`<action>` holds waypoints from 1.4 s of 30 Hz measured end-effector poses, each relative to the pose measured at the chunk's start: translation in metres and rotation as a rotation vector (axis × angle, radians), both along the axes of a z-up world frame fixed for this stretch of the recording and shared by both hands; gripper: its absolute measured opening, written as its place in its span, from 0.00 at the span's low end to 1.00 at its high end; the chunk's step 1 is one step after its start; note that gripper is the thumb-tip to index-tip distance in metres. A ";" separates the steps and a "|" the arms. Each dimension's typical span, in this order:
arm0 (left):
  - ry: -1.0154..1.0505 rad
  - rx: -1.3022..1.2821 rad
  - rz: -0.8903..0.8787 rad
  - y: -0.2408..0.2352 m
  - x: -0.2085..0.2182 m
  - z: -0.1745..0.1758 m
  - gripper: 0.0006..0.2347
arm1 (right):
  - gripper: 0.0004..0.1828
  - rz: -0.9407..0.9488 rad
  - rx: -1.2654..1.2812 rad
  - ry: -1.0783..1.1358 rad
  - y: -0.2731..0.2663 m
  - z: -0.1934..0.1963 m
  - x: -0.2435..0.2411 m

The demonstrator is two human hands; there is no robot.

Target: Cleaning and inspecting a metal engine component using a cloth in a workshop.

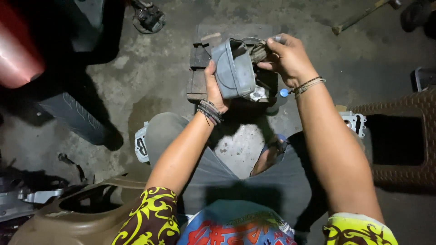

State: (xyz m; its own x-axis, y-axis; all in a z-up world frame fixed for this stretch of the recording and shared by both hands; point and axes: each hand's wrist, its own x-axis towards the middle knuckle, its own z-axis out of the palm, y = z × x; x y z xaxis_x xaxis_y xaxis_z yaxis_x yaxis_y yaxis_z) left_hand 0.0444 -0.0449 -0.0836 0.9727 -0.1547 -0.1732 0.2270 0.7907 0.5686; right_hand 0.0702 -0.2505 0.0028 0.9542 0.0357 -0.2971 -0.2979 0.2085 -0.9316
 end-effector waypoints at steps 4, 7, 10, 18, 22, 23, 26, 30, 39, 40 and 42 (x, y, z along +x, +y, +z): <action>-0.070 -0.021 -0.112 -0.001 0.002 -0.001 0.34 | 0.11 -0.030 0.050 0.010 -0.001 -0.007 -0.004; -0.028 0.045 -0.033 -0.004 0.005 -0.011 0.31 | 0.12 -0.043 0.078 0.011 -0.004 -0.013 -0.003; 0.015 0.052 -0.036 -0.005 0.004 -0.004 0.31 | 0.09 -0.069 0.093 -0.006 -0.006 -0.012 -0.002; 0.169 0.254 -0.053 -0.002 0.025 -0.039 0.37 | 0.14 -0.336 -0.115 -0.102 -0.022 -0.053 0.022; 0.150 0.296 -0.072 0.001 0.037 -0.084 0.38 | 0.13 -0.335 -0.053 -0.093 -0.014 -0.038 0.014; 0.149 0.295 -0.062 0.002 0.039 -0.091 0.38 | 0.14 -0.319 -0.028 -0.075 -0.009 -0.035 0.012; 0.157 0.246 -0.065 -0.023 0.000 0.008 0.36 | 0.15 -0.300 0.001 -0.049 0.001 -0.026 0.009; 0.166 0.166 -0.056 -0.034 -0.031 0.070 0.34 | 0.16 -0.305 0.056 -0.013 -0.003 -0.049 0.022; 0.060 0.390 -0.044 -0.007 0.030 -0.072 0.35 | 0.24 -0.352 -0.210 -0.216 -0.009 -0.081 0.039; 0.073 0.391 -0.044 -0.006 0.030 -0.070 0.35 | 0.24 -0.349 -0.210 -0.204 -0.013 -0.075 0.040; 0.052 0.408 -0.028 -0.003 0.029 -0.070 0.37 | 0.05 -0.542 -0.209 -0.421 -0.022 -0.064 0.044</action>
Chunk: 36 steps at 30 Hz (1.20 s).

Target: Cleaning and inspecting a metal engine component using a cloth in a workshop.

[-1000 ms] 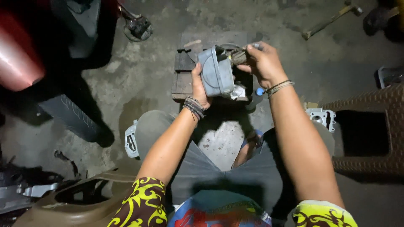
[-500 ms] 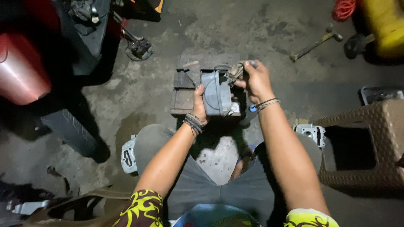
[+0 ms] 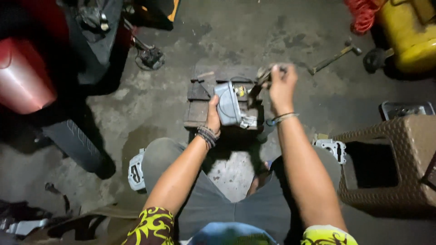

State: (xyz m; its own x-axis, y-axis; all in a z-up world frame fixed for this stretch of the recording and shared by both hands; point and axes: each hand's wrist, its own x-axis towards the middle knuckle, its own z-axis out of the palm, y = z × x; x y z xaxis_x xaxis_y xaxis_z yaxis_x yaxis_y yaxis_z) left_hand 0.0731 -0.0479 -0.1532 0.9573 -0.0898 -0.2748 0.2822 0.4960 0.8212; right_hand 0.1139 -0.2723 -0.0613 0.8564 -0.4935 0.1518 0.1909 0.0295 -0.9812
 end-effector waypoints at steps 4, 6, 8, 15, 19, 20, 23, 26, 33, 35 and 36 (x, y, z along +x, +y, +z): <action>-0.011 -0.007 0.035 0.002 -0.015 0.039 0.36 | 0.05 0.028 -0.030 0.012 0.001 0.038 -0.028; -0.058 -0.017 0.100 0.002 -0.011 0.036 0.31 | 0.03 0.076 -0.220 -0.084 -0.009 0.030 -0.028; -0.097 0.035 0.138 0.003 -0.009 0.034 0.26 | 0.01 0.090 -0.313 -0.095 -0.001 0.052 -0.044; -0.035 0.160 0.159 -0.002 -0.041 0.140 0.49 | 0.03 0.307 -0.438 -0.019 0.012 0.101 -0.091; -0.020 0.131 0.189 0.002 -0.045 0.140 0.42 | 0.07 0.426 -0.353 0.034 0.029 0.113 -0.108; -0.010 0.111 0.189 0.001 -0.048 0.153 0.44 | 0.10 0.468 -0.317 0.038 0.034 0.114 -0.110; -0.001 0.100 0.161 0.000 -0.052 0.167 0.46 | 0.14 0.510 -0.281 0.019 0.040 0.100 -0.108; 0.002 0.108 0.113 -0.001 -0.052 0.167 0.49 | 0.12 0.467 -0.425 -0.084 0.045 0.097 -0.109; 0.033 0.069 0.120 -0.004 -0.061 0.203 0.54 | 0.11 0.395 -1.003 -0.404 0.060 0.096 -0.112; 0.030 0.097 0.152 -0.001 -0.061 0.199 0.53 | 0.13 0.380 -1.107 -0.430 0.066 0.105 -0.118; 0.025 0.126 0.180 0.000 -0.062 0.197 0.52 | 0.15 0.358 -1.211 -0.455 0.069 0.110 -0.121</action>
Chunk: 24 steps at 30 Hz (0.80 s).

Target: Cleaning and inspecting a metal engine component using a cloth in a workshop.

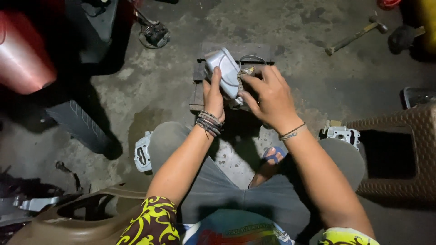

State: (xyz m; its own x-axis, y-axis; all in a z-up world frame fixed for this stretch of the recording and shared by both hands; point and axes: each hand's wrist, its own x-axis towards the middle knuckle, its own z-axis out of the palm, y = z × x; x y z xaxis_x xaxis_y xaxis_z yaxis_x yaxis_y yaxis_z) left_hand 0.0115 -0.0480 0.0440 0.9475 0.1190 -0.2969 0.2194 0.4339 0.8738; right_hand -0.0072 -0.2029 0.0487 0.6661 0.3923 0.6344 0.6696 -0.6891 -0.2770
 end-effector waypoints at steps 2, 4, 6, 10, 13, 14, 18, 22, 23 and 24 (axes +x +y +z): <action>-0.022 0.091 0.005 0.002 0.006 -0.028 0.51 | 0.10 -0.031 0.001 -0.111 0.006 -0.018 0.008; -0.045 0.180 0.004 0.004 0.010 -0.043 0.50 | 0.07 -0.069 0.000 -0.222 0.010 -0.028 0.013; -0.045 0.246 0.084 0.008 0.011 -0.045 0.47 | 0.02 -0.049 -0.025 -0.362 0.014 -0.029 0.015; -0.072 0.143 0.135 0.010 0.007 -0.030 0.48 | 0.02 -0.011 0.004 -0.354 0.022 -0.029 0.010; -0.100 0.327 0.050 0.007 0.005 -0.056 0.46 | 0.02 -0.017 0.091 -0.386 0.027 -0.017 0.013; -0.122 0.342 0.046 0.003 0.003 -0.064 0.43 | 0.02 -0.037 0.103 -0.377 0.027 -0.013 0.012; -0.088 0.224 0.159 0.003 0.008 -0.037 0.44 | 0.03 -0.035 0.078 -0.405 0.029 -0.018 0.004; -0.140 0.183 0.194 0.011 0.012 -0.056 0.43 | 0.03 -0.022 0.073 -0.411 0.030 -0.019 0.002; -0.160 0.261 0.174 0.011 0.013 -0.070 0.39 | 0.02 -0.029 0.103 -0.406 0.031 -0.014 0.003; -0.179 0.335 0.146 0.008 0.013 -0.086 0.35 | 0.02 -0.043 0.130 -0.400 0.029 -0.010 0.003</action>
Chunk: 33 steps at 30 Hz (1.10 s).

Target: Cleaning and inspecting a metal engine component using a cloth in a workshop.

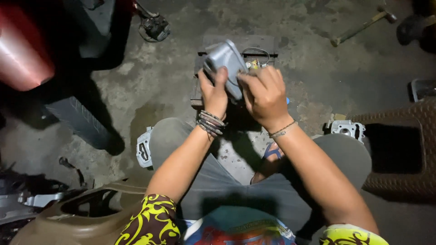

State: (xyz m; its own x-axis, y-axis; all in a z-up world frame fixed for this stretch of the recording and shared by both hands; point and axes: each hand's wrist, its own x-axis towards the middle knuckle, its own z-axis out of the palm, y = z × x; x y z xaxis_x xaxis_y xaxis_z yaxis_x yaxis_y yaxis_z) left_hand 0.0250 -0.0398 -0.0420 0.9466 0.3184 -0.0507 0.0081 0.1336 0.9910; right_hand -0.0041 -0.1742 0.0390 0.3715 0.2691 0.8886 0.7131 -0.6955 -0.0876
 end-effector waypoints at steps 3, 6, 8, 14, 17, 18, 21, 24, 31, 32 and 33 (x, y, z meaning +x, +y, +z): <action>-0.003 -0.056 -0.025 -0.009 -0.009 0.017 0.44 | 0.01 0.006 0.005 0.002 -0.004 -0.002 0.001; -0.017 -0.266 0.072 -0.003 -0.006 0.047 0.40 | 0.05 0.030 0.003 0.001 0.003 -0.015 -0.005; -0.013 -0.252 0.050 -0.003 -0.006 0.048 0.43 | 0.03 0.040 0.021 0.026 0.000 -0.014 -0.002; -0.131 -0.250 0.089 -0.007 0.001 -0.006 0.41 | 0.03 0.026 0.075 0.079 0.005 -0.008 -0.009; -0.222 -0.281 0.142 -0.004 0.005 -0.021 0.33 | 0.04 0.042 0.083 0.103 0.001 -0.007 -0.010; -0.266 -0.298 0.155 -0.004 0.007 -0.025 0.32 | 0.03 0.031 0.098 0.123 -0.004 -0.005 -0.008; -0.319 -0.287 0.155 -0.009 0.005 -0.028 0.26 | 0.05 0.020 0.059 0.125 -0.001 -0.012 -0.011; -0.288 -0.307 0.180 -0.010 0.006 -0.030 0.27 | 0.04 0.061 0.028 0.095 0.003 -0.025 -0.008; -0.299 -0.267 0.150 -0.008 0.009 -0.036 0.29 | 0.04 0.023 0.002 0.060 -0.001 -0.021 -0.006; -0.296 -0.264 0.142 -0.007 0.008 -0.039 0.29 | 0.05 0.030 0.007 0.054 -0.002 -0.023 -0.005; -0.293 -0.260 0.134 -0.006 0.007 -0.041 0.29 | 0.06 0.037 0.011 0.047 -0.002 -0.025 -0.005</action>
